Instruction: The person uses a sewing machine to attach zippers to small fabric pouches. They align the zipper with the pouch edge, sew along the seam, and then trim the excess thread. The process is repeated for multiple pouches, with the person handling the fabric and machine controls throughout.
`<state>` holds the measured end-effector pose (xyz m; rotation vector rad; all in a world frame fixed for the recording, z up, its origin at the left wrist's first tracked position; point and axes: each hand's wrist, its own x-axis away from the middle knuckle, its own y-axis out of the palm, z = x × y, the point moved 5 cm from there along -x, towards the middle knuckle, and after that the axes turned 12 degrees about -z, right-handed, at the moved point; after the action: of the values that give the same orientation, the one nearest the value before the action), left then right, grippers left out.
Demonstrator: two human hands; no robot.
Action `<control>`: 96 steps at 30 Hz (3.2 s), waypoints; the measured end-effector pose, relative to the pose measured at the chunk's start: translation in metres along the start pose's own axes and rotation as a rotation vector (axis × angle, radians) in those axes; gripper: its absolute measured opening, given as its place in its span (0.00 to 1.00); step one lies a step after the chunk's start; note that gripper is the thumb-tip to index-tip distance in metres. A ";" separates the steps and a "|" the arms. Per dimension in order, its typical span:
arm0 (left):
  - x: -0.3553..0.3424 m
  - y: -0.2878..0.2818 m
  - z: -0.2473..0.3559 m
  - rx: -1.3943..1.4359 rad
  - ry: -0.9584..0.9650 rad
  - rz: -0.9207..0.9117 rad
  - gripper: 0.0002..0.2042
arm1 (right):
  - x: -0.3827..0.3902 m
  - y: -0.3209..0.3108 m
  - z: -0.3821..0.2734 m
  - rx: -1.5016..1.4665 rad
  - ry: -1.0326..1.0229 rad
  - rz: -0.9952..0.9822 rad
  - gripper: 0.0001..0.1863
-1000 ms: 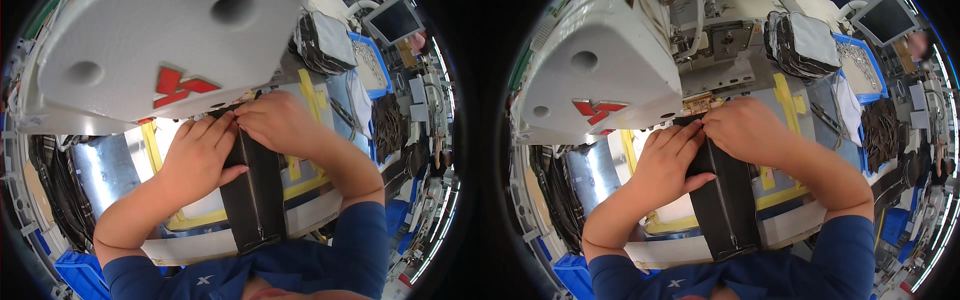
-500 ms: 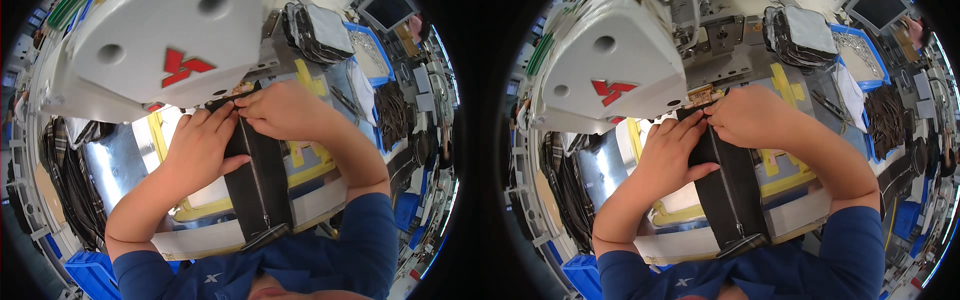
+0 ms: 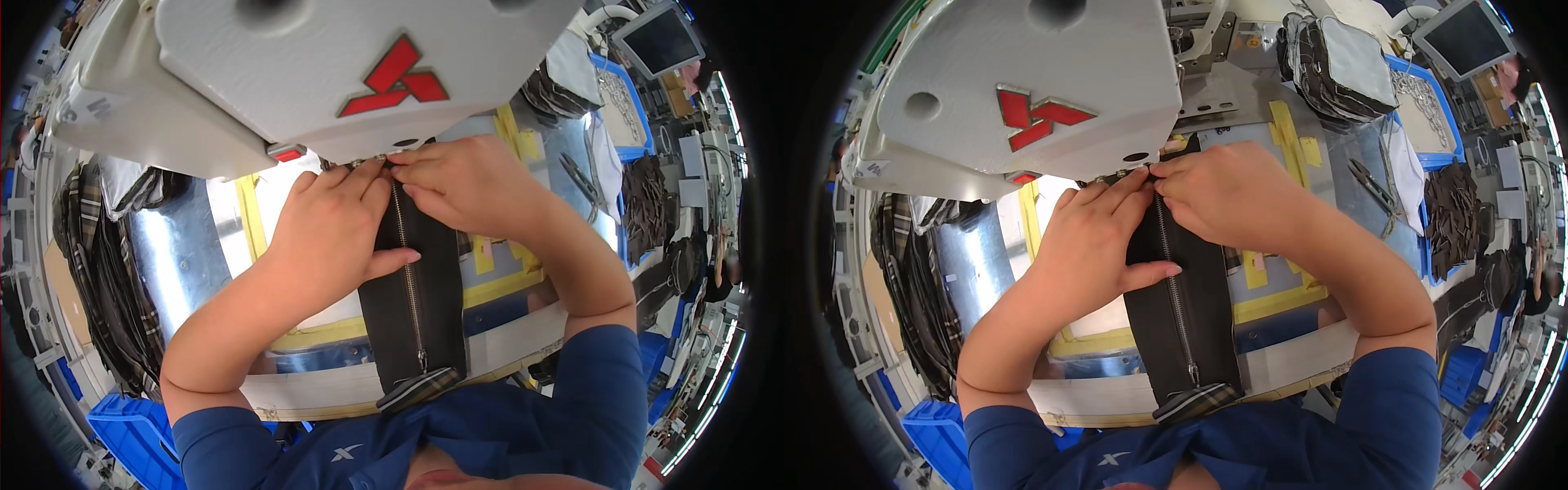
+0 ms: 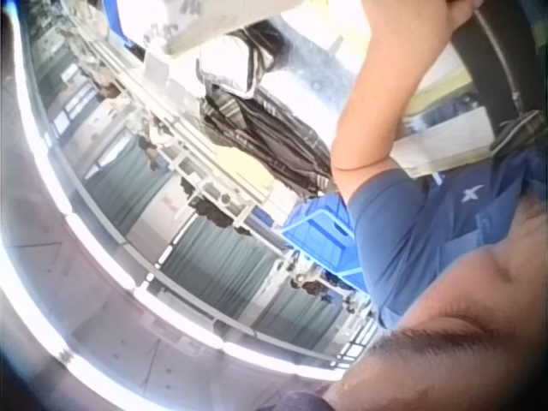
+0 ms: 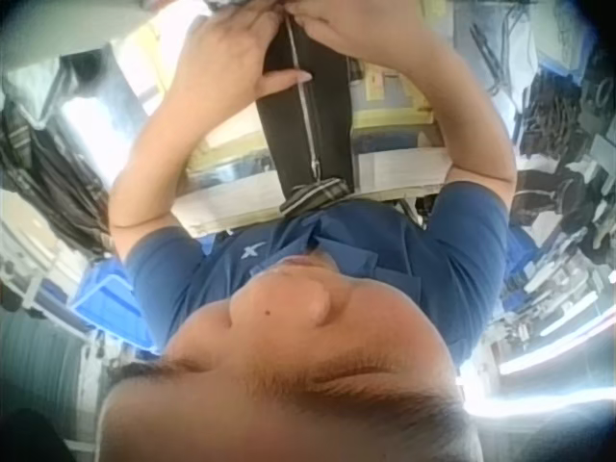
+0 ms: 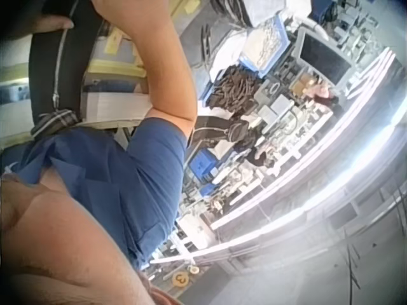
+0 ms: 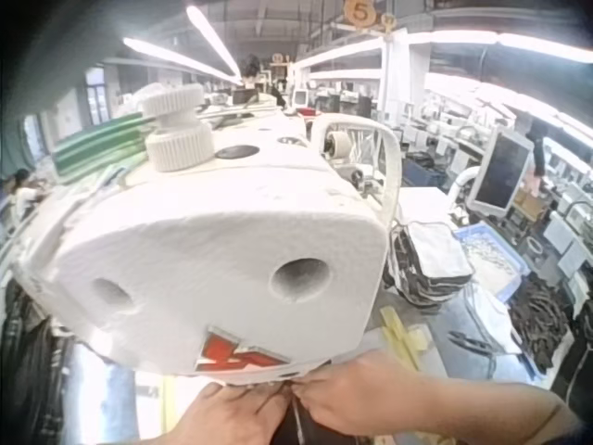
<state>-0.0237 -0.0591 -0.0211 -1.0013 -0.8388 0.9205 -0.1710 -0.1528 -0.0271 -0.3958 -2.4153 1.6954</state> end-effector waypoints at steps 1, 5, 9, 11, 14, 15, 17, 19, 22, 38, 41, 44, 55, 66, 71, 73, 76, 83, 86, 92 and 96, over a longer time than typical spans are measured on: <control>0.000 -0.001 0.000 -0.002 -0.001 -0.003 0.43 | 0.000 -0.001 -0.001 0.001 0.004 -0.003 0.09; 0.002 -0.001 -0.002 -0.013 -0.009 -0.006 0.43 | -0.003 0.002 -0.004 -0.025 -0.008 -0.002 0.09; 0.001 -0.003 -0.003 -0.003 -0.021 -0.026 0.43 | -0.004 0.007 -0.005 -0.031 -0.011 0.033 0.10; 0.001 -0.003 -0.002 0.011 -0.009 -0.012 0.43 | -0.003 0.006 -0.003 -0.031 0.000 0.035 0.10; 0.000 0.000 -0.002 0.028 0.017 0.018 0.43 | -0.002 0.001 -0.003 -0.031 0.025 -0.020 0.11; -0.001 0.001 -0.001 0.031 0.017 0.018 0.43 | -0.001 0.000 -0.002 -0.025 0.031 -0.032 0.11; -0.002 0.001 0.000 0.037 0.016 0.011 0.43 | 0.001 0.000 -0.002 -0.011 0.049 -0.057 0.12; -0.003 -0.002 0.000 0.044 0.008 -0.002 0.43 | 0.002 0.003 -0.002 -0.026 0.039 -0.031 0.12; -0.002 -0.004 0.000 0.030 -0.018 -0.046 0.42 | 0.002 0.007 -0.005 -0.012 0.031 -0.012 0.13; 0.000 0.000 0.010 -0.053 -0.090 -0.007 0.40 | 0.008 0.011 -0.011 0.092 -0.028 0.030 0.14; 0.001 0.005 0.011 -0.027 -0.044 0.004 0.41 | 0.007 0.005 -0.008 0.025 0.083 -0.132 0.13; -0.007 0.013 0.017 -0.028 0.117 0.042 0.42 | 0.022 0.000 0.001 0.042 0.106 -0.183 0.13; -0.006 0.025 0.028 -0.103 0.122 0.098 0.37 | 0.185 -0.149 0.223 0.186 0.972 0.607 0.15; -0.003 0.024 0.025 -0.084 0.107 0.101 0.37 | 0.286 -0.106 0.345 0.374 1.434 0.026 0.15; -0.006 0.023 0.028 -0.076 0.151 0.153 0.35 | 0.288 -0.122 0.324 0.422 1.335 0.218 0.13; -0.006 0.022 0.030 -0.064 0.178 0.178 0.33 | 0.269 -0.135 0.301 -0.101 1.215 0.454 0.12; -0.002 0.019 0.031 -0.036 0.237 0.198 0.30 | 0.188 -0.139 0.206 -0.682 0.825 0.494 0.09; 0.000 0.018 0.029 -0.031 0.252 0.184 0.29 | 0.051 -0.079 0.051 -0.821 0.400 0.142 0.11; 0.000 0.020 0.027 -0.032 0.229 0.185 0.29 | 0.026 -0.056 0.036 -0.621 0.353 0.044 0.12; -0.001 0.020 0.025 -0.032 0.239 0.199 0.30 | 0.009 -0.031 0.023 -0.327 0.135 -0.014 0.15; 0.000 0.019 0.027 -0.065 0.250 0.205 0.29 | -0.002 -0.008 0.006 -0.042 -0.126 0.017 0.17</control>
<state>-0.0522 -0.0457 -0.0310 -1.2479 -0.5661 0.9222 -0.1720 -0.1609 -0.0219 -0.3257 -2.5466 1.7288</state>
